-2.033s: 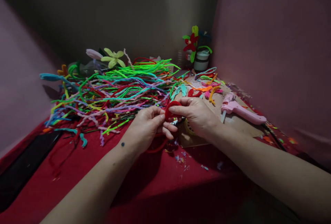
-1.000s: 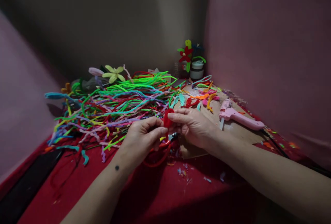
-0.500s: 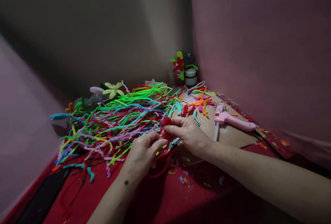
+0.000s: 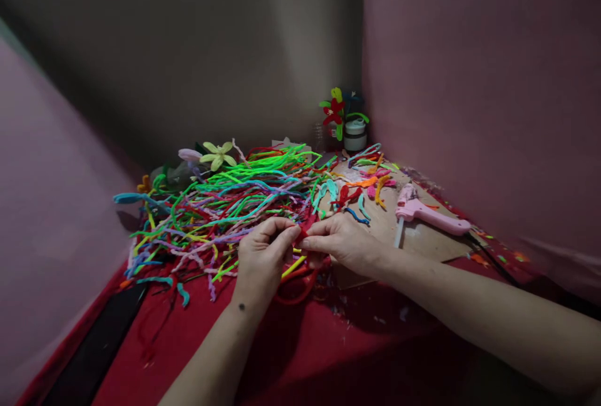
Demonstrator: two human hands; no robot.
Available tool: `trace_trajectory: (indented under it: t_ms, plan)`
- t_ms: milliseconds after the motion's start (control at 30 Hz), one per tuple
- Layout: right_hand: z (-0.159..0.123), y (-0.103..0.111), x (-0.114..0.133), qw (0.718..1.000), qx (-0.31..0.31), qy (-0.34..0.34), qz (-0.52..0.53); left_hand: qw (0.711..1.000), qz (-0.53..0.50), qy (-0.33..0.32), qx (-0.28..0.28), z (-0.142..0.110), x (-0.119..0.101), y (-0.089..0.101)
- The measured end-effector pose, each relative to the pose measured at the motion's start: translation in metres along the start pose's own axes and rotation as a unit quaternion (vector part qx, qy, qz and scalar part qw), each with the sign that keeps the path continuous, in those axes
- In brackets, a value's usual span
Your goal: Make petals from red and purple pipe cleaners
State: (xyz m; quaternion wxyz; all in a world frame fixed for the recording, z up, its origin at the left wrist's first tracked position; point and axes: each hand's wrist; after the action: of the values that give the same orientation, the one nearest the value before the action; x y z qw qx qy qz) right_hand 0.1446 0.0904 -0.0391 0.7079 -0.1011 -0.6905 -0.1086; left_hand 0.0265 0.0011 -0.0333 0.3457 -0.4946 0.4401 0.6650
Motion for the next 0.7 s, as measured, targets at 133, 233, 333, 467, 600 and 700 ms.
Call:
trace_trajectory:
  t_ms: [133, 233, 333, 467, 600, 700]
  plan:
    - [0.005, -0.005, -0.003, 0.997, 0.008, -0.032, 0.068, 0.985, 0.133, -0.08, -0.081, -0.002, 0.012, -0.001]
    - [0.007, -0.007, -0.005, 0.995, 0.003, -0.045, 0.085, 0.985, 0.15, -0.074, -0.043, 0.0, 0.009, 0.003]
    - [0.008, -0.006, -0.003, 0.996, 0.002, -0.059, 0.062, 0.996, 0.063, -0.01, 0.055, 0.004, 0.0, 0.01]
    - [0.008, -0.007, 0.001, 0.996, 0.008, -0.083, 0.036, 0.995, 0.064, 0.009, 0.075, 0.006, -0.005, 0.012]
    - [0.011, -0.009, -0.001, 0.995, -0.002, -0.062, 0.083, 0.98, 0.186, -0.069, -0.035, 0.003, 0.0, 0.009]
    - [0.012, -0.009, 0.0, 0.992, 0.002, -0.069, 0.11, 0.983, 0.17, -0.05, -0.046, 0.003, 0.001, 0.009]
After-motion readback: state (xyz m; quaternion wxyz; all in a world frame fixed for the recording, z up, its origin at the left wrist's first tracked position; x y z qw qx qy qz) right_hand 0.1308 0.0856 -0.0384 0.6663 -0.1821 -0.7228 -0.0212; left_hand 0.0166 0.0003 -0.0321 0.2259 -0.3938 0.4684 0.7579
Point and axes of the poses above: each hand's wrist, its own z-axis towards the middle knuckle, its own y-axis out of the back of the hand, x = y × z, and after that the axes turned 13 degrees about x, right-handed
